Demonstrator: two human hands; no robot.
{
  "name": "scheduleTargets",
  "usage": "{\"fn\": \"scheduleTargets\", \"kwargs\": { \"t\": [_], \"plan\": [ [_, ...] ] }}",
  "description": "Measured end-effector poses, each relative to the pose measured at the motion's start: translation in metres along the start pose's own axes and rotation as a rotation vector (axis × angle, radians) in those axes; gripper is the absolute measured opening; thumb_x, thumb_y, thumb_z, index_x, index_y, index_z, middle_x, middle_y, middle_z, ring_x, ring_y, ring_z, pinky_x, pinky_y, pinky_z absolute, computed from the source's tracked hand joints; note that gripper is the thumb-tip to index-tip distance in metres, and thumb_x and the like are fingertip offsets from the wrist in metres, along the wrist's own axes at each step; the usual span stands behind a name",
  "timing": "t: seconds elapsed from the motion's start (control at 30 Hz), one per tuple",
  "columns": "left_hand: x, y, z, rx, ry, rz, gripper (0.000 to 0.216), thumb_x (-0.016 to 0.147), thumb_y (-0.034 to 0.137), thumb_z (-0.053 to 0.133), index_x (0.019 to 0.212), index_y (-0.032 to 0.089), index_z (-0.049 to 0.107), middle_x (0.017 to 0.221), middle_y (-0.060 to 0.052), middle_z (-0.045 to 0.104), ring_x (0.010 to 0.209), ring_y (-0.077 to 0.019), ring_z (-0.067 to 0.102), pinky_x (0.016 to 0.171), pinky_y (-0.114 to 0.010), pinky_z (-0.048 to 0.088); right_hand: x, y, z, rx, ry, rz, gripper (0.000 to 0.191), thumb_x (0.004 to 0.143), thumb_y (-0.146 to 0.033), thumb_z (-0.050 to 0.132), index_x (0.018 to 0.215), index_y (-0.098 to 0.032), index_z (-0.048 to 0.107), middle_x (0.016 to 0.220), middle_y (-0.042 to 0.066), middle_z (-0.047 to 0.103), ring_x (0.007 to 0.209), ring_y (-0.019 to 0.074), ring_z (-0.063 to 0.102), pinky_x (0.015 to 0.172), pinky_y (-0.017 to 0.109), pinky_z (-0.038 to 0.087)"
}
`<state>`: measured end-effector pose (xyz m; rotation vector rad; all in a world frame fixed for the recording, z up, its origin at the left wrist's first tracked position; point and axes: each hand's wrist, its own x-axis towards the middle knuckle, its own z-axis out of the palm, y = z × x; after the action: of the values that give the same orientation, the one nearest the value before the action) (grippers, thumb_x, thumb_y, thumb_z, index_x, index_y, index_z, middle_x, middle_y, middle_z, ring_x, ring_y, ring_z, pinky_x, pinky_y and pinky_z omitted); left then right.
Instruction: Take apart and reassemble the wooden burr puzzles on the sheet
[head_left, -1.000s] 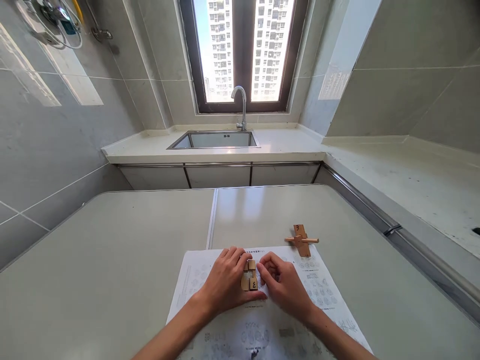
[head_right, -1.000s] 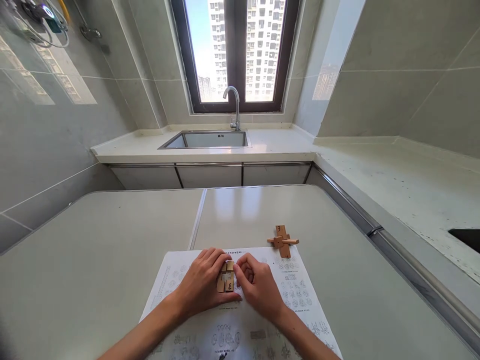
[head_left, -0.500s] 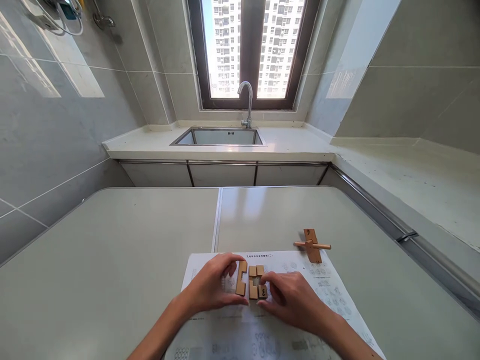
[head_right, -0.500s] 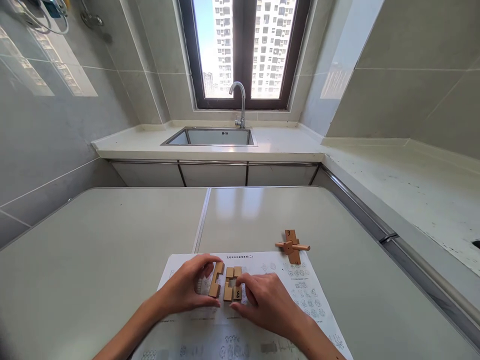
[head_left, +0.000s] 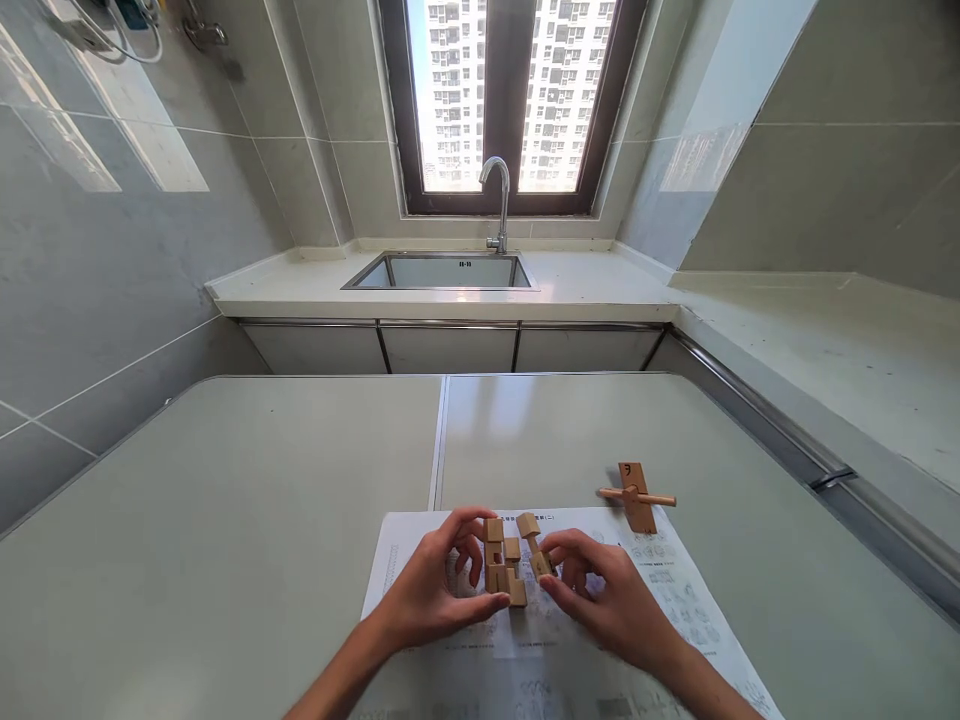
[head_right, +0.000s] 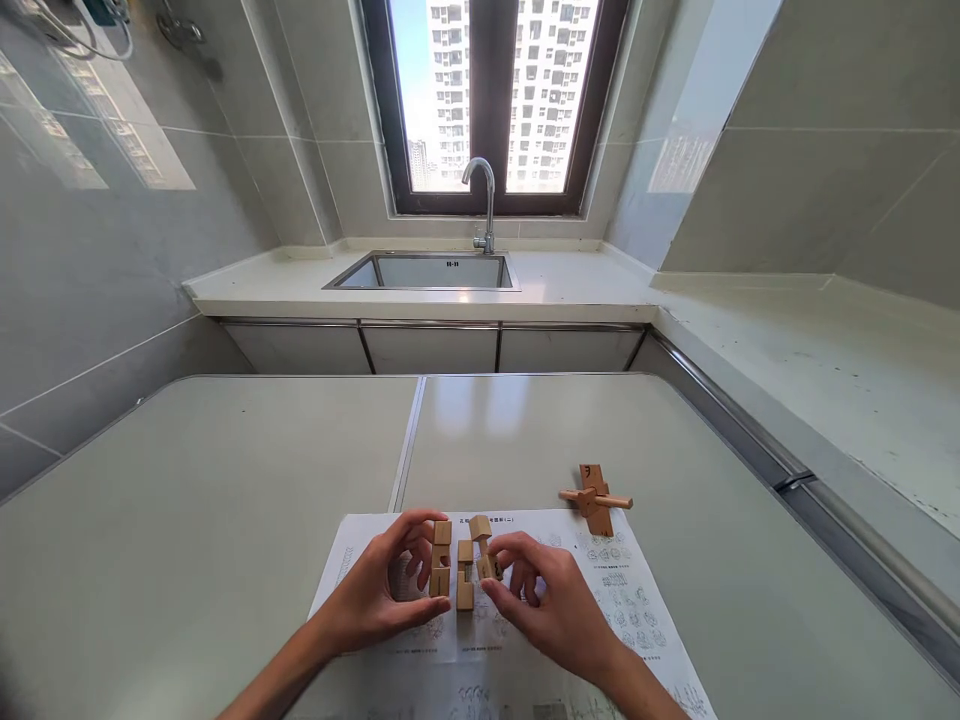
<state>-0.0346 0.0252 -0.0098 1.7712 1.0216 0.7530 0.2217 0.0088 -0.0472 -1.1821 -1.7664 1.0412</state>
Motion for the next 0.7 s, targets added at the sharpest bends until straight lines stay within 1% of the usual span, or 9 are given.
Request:
{"fn": "scheduleTargets", "kwargs": {
  "t": [0.07,0.1,0.23,0.27,0.33,0.4,0.47,0.6,0.7],
  "plan": [
    [0.0,-0.001,0.001,-0.022,-0.003,0.002,0.065,0.078,0.023,0.083,0.134,0.026,0.05,0.089,0.003,0.064,0.074,-0.0139,0.057,0.069,-0.027,0.048,0.0,-0.003,-0.001,0.096,0.021,0.042,0.032,0.096,-0.05,0.069,0.112,-0.023,0.07,0.062,-0.002,0.061,0.06,0.0187,0.061,0.063,0.031,0.051],
    [-0.001,-0.002,0.001,-0.031,-0.004,0.003,0.065,0.078,0.023,0.082,0.134,0.026,0.05,0.089,0.003,0.064,0.074,-0.014,0.057,0.069,-0.027,0.048,0.0,-0.004,-0.002,0.155,0.023,0.072,0.034,0.096,-0.051,0.069,0.114,-0.023,0.069,0.065,-0.002,0.062,0.06,0.0186,0.062,0.066,0.032,0.052],
    [-0.001,-0.004,0.003,-0.05,-0.006,-0.016,0.067,0.078,0.025,0.083,0.137,0.025,0.05,0.083,0.003,0.063,0.073,-0.0149,0.06,0.068,-0.027,0.048,-0.001,-0.009,-0.002,0.391,-0.005,0.162,0.041,0.095,-0.058,0.068,0.116,-0.022,0.069,0.086,0.003,0.069,0.052,0.0138,0.059,0.063,0.033,0.05],
    [-0.001,-0.004,0.004,-0.05,-0.005,-0.018,0.067,0.079,0.026,0.083,0.137,0.025,0.05,0.085,0.002,0.064,0.073,-0.015,0.061,0.068,-0.027,0.047,-0.001,-0.01,-0.001,0.432,-0.022,0.173,0.043,0.095,-0.059,0.068,0.116,-0.022,0.069,0.083,0.003,0.069,0.051,0.0132,0.056,0.06,0.032,0.047],
    [-0.002,-0.003,0.005,-0.054,0.002,-0.016,0.067,0.078,0.028,0.084,0.137,0.025,0.05,0.09,0.0,0.067,0.074,-0.015,0.061,0.066,-0.026,0.047,-0.002,-0.01,0.001,0.489,-0.071,0.195,0.044,0.095,-0.059,0.068,0.116,-0.021,0.069,0.069,0.0,0.064,0.048,0.0129,0.05,0.054,0.029,0.04],
    [-0.002,-0.001,0.007,-0.066,0.0,-0.019,0.065,0.078,0.026,0.084,0.134,0.026,0.051,0.094,0.0,0.067,0.073,-0.0139,0.06,0.063,-0.025,0.045,-0.002,-0.01,0.004,0.525,-0.137,0.22,0.043,0.096,-0.058,0.067,0.117,-0.02,0.069,0.057,-0.003,0.058,0.048,0.0129,0.045,0.051,0.027,0.033],
    [-0.003,0.001,0.01,-0.083,-0.011,-0.026,0.064,0.077,0.023,0.083,0.132,0.027,0.05,0.092,0.001,0.066,0.071,-0.0131,0.06,0.062,-0.024,0.045,-0.003,-0.009,0.007,0.531,-0.189,0.227,0.043,0.097,-0.057,0.066,0.118,-0.02,0.07,0.053,-0.005,0.053,0.049,0.0132,0.043,0.051,0.027,0.032],
    [-0.004,0.004,0.015,-0.13,-0.06,-0.004,0.064,0.076,0.021,0.081,0.132,0.027,0.049,0.094,0.0,0.068,0.073,-0.0146,0.063,0.066,-0.026,0.049,-0.005,-0.007,0.01,0.516,-0.218,0.206,0.04,0.098,-0.056,0.065,0.117,-0.021,0.072,0.058,-0.004,0.053,0.051,0.0132,0.047,0.054,0.028,0.035],
    [-0.003,0.005,0.016,-0.097,-0.09,0.015,0.063,0.076,0.017,0.081,0.129,0.028,0.05,0.097,-0.001,0.07,0.073,-0.0146,0.063,0.066,-0.026,0.05,-0.005,-0.007,0.01,0.516,-0.212,0.186,0.036,0.1,-0.052,0.064,0.119,-0.021,0.071,0.063,-0.003,0.055,0.053,0.0132,0.05,0.057,0.029,0.038]
  ]
}}
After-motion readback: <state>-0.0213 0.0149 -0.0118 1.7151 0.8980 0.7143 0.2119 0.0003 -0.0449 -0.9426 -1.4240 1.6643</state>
